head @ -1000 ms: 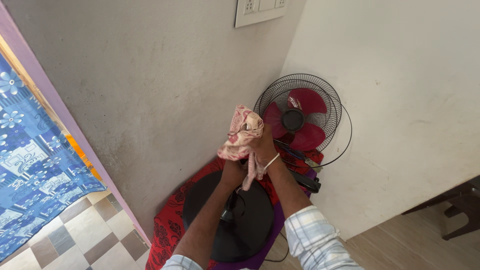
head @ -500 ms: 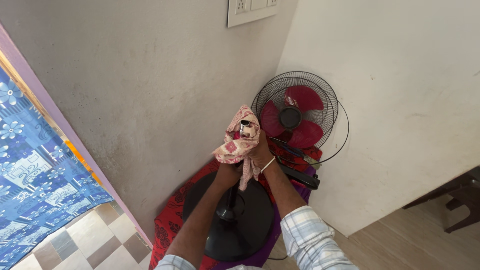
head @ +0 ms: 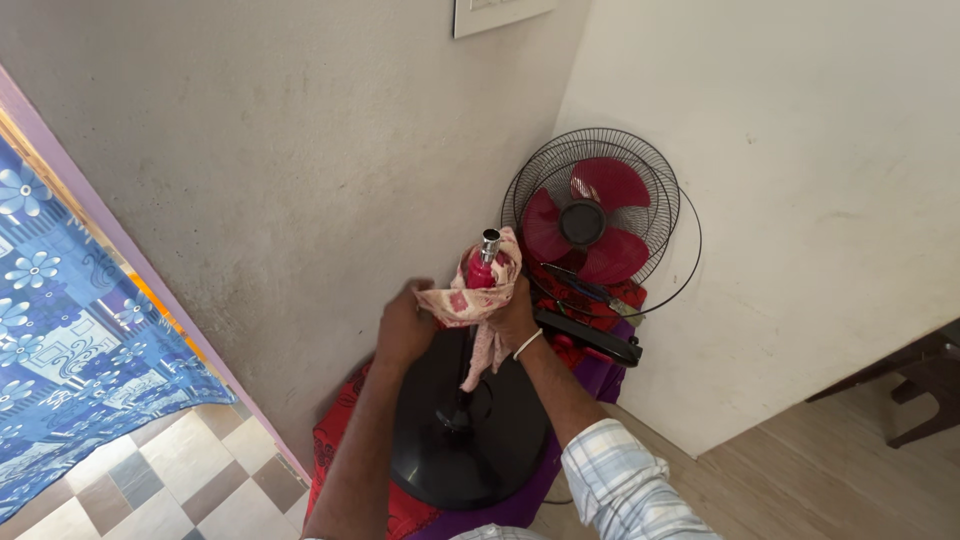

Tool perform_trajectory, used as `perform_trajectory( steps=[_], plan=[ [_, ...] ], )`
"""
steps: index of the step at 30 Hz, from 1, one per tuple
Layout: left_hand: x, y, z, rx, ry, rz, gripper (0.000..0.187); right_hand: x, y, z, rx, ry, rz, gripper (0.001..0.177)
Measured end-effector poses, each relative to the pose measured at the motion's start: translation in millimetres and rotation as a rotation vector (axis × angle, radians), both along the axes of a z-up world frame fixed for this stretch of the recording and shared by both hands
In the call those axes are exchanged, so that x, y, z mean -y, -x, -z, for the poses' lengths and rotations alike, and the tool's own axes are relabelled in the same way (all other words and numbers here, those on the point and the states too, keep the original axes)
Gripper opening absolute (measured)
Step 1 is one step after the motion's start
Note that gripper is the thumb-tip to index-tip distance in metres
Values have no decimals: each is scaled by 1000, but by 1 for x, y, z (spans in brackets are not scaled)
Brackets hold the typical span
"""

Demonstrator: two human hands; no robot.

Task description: The person wipes the fan stand and motor housing with a cloth, then attaches the fan blades and front grill to the motor. The person secures the grill with a knob and wipes the knob.

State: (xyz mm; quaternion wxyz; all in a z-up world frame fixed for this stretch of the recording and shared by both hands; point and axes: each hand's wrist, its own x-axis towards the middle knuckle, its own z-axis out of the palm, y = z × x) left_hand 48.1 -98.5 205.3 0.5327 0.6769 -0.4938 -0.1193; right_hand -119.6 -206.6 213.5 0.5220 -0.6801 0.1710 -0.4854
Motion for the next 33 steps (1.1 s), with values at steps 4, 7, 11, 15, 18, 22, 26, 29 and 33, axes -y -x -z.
perform_trajectory(
  steps=[4,7,11,15,18,22,26,29,33],
  plan=[
    [-13,26,-49,-130,330,200,35,-17,-4,33,-94,18,55,57],
    [-20,54,-83,-220,409,322,39,-19,-3,49,-44,-120,11,68],
    [-16,70,-114,-180,467,293,42,-3,6,78,-185,-55,23,70],
    [3,76,-125,-196,429,306,32,10,5,129,-233,-116,40,67],
    [23,80,-120,-137,439,261,17,11,6,172,-285,-195,51,63],
    [35,80,-102,-196,506,260,17,10,13,211,-340,-213,-1,51],
    [38,81,-91,-161,538,263,16,2,19,245,-400,-539,21,92],
    [36,80,-96,-180,505,259,15,-13,20,273,-457,-297,10,53],
    [31,82,-97,-180,530,255,12,-14,25,298,-463,-484,-11,57]
  ],
)
